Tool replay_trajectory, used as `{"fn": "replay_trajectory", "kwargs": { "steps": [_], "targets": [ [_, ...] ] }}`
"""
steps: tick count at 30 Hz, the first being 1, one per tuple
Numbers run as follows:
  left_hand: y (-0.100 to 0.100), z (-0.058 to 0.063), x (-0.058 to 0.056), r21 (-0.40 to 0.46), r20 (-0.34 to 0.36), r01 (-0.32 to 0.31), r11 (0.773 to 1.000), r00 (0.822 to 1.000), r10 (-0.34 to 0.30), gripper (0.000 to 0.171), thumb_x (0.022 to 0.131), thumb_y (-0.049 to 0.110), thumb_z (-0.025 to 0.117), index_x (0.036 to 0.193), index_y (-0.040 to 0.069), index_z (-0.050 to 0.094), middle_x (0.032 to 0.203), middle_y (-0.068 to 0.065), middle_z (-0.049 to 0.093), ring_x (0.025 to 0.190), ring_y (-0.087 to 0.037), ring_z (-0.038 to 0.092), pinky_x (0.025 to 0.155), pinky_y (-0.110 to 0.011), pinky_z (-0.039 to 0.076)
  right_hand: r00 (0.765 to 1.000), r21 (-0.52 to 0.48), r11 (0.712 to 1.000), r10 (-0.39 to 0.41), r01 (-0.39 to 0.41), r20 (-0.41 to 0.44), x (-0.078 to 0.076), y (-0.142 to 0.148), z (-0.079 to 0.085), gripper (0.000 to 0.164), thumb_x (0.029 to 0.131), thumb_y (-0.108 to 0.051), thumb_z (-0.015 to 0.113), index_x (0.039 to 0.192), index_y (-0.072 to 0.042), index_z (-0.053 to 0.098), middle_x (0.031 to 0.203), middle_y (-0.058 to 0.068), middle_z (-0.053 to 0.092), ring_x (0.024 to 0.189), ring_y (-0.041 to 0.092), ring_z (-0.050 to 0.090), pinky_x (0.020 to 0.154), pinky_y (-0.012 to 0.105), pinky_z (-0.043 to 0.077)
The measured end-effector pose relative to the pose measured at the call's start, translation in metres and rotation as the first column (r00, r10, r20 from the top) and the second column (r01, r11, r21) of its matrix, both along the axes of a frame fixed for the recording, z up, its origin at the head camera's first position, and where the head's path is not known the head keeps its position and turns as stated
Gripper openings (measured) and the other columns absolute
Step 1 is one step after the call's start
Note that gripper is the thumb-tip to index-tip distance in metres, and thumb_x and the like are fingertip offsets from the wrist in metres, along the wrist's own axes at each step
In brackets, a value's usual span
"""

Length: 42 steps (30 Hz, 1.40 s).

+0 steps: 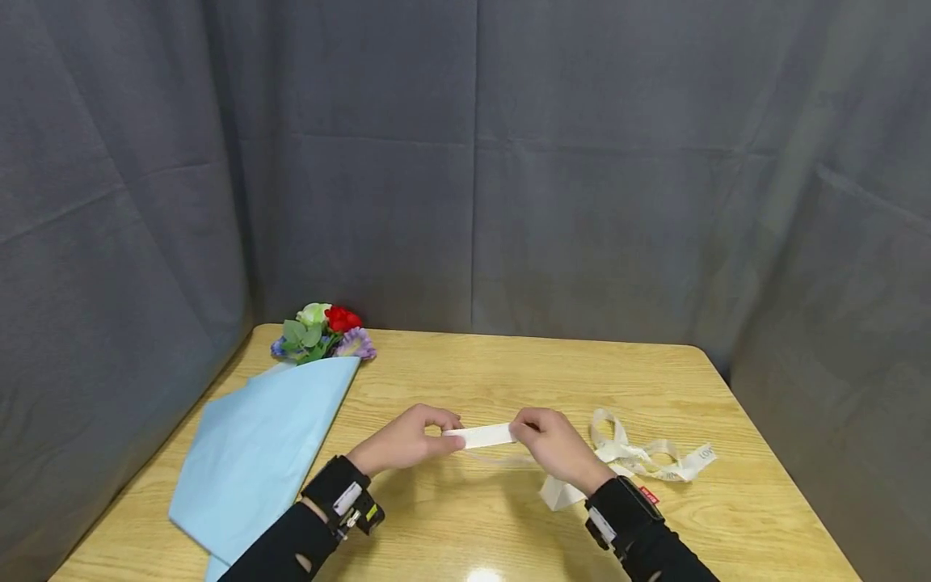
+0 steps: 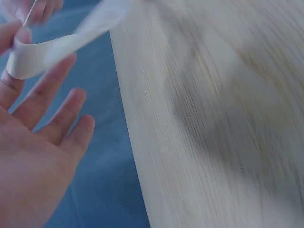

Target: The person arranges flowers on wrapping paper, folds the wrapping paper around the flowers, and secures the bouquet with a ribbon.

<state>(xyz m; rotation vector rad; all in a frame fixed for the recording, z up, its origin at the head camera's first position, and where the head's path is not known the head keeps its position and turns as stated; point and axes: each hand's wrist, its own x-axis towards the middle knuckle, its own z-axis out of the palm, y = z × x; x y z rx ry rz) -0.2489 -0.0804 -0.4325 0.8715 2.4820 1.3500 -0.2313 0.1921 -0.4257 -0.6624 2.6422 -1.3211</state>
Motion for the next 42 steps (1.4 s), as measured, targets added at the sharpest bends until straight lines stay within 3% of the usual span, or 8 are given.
{"fn": "replay_trajectory", "kwargs": {
  "steps": [4,10,14,22,26,33,38,42],
  "targets": [
    [-0.022,0.003,-0.003,0.019,-0.004,-0.026,0.999,1.000,0.026,0.039,0.100,0.027,0.066,0.067,0.010,0.056,0.111,0.000,0.072,0.120,-0.026,0.061,0.101,-0.047,0.045,0.998,-0.013,0.998,-0.067,0.067,0.019,-0.003,0.019,-0.004,0.030,0.110,-0.027,0.048,0.091,-0.006,0.059,0.073,0.000,0.035,0.061,0.011,0.028,0.063,0.032,0.029],
    [-0.042,0.007,-0.008,-0.029,-0.062,-0.198,0.980,0.979,0.196,0.031,0.095,0.012,0.053,0.069,0.002,0.066,0.076,0.001,0.066,0.060,-0.015,0.045,0.058,-0.030,0.037,0.991,0.024,0.991,-0.132,0.131,0.027,-0.007,0.038,-0.006,0.032,0.109,-0.027,0.048,0.089,-0.005,0.060,0.071,0.001,0.035,0.063,0.014,0.029,0.063,0.035,0.030],
    [-0.050,0.007,-0.010,-0.101,-0.166,-0.355,0.929,0.927,0.336,0.032,0.090,0.009,0.051,0.060,0.009,0.059,0.057,0.006,0.045,0.052,-0.012,0.035,0.053,-0.028,0.029,0.990,0.063,0.988,-0.144,0.143,0.011,-0.009,0.044,-0.006,0.032,0.109,-0.027,0.049,0.095,-0.004,0.066,0.075,0.002,0.046,0.064,0.016,0.033,0.064,0.037,0.032],
    [-0.071,0.008,-0.017,-0.095,-0.281,-0.613,0.784,0.772,0.570,0.039,0.090,0.007,0.050,0.055,0.017,0.036,0.053,0.005,0.025,0.049,-0.013,0.020,0.048,-0.028,0.018,0.976,0.075,0.973,-0.215,0.218,-0.046,-0.009,0.059,-0.003,0.034,0.110,-0.030,0.047,0.091,-0.009,0.066,0.072,0.005,0.046,0.059,0.014,0.029,0.061,0.035,0.031],
    [-0.094,0.010,-0.022,-0.039,-0.215,-0.656,0.754,0.742,0.635,0.036,0.090,0.007,0.049,0.054,0.012,0.045,0.053,0.003,0.032,0.051,-0.015,0.023,0.051,-0.030,0.021,0.940,0.078,0.937,-0.337,0.340,-0.054,-0.010,0.078,-0.004,0.034,0.109,-0.026,0.047,0.095,-0.003,0.068,0.073,0.005,0.044,0.059,0.015,0.030,0.056,0.031,0.029],
    [-0.122,0.017,-0.023,-0.017,-0.043,-0.720,0.694,0.693,0.719,0.032,0.090,0.013,0.047,0.077,0.004,0.075,0.080,-0.005,0.073,0.077,-0.021,0.061,0.066,-0.034,0.041,0.902,0.131,0.893,-0.429,0.431,-0.047,-0.009,0.102,-0.004,0.035,0.106,-0.028,0.050,0.098,0.000,0.070,0.073,0.004,0.044,0.060,0.018,0.036,0.056,0.032,0.029],
    [-0.127,0.017,-0.020,-0.037,-0.119,-0.773,0.634,0.633,0.765,0.037,0.093,0.016,0.043,0.058,0.009,0.055,0.056,-0.003,0.053,0.054,-0.019,0.037,0.055,-0.034,0.029,0.870,0.130,0.861,-0.480,0.491,-0.111,-0.009,0.111,-0.002,0.034,0.103,-0.022,0.048,0.092,0.000,0.070,0.069,0.002,0.042,0.059,0.018,0.036,0.054,0.032,0.028],
    [-0.130,0.015,-0.017,-0.078,-0.254,-0.781,0.619,0.616,0.746,0.037,0.092,0.013,0.044,0.056,0.014,0.038,0.053,0.001,0.026,0.053,-0.017,0.019,0.052,-0.032,0.018,0.840,0.119,0.833,-0.525,0.540,-0.136,-0.008,0.119,-0.001,0.034,0.102,-0.020,0.046,0.090,0.001,0.070,0.067,0.003,0.041,0.059,0.019,0.036,0.054,0.032,0.028]
  ]
}}
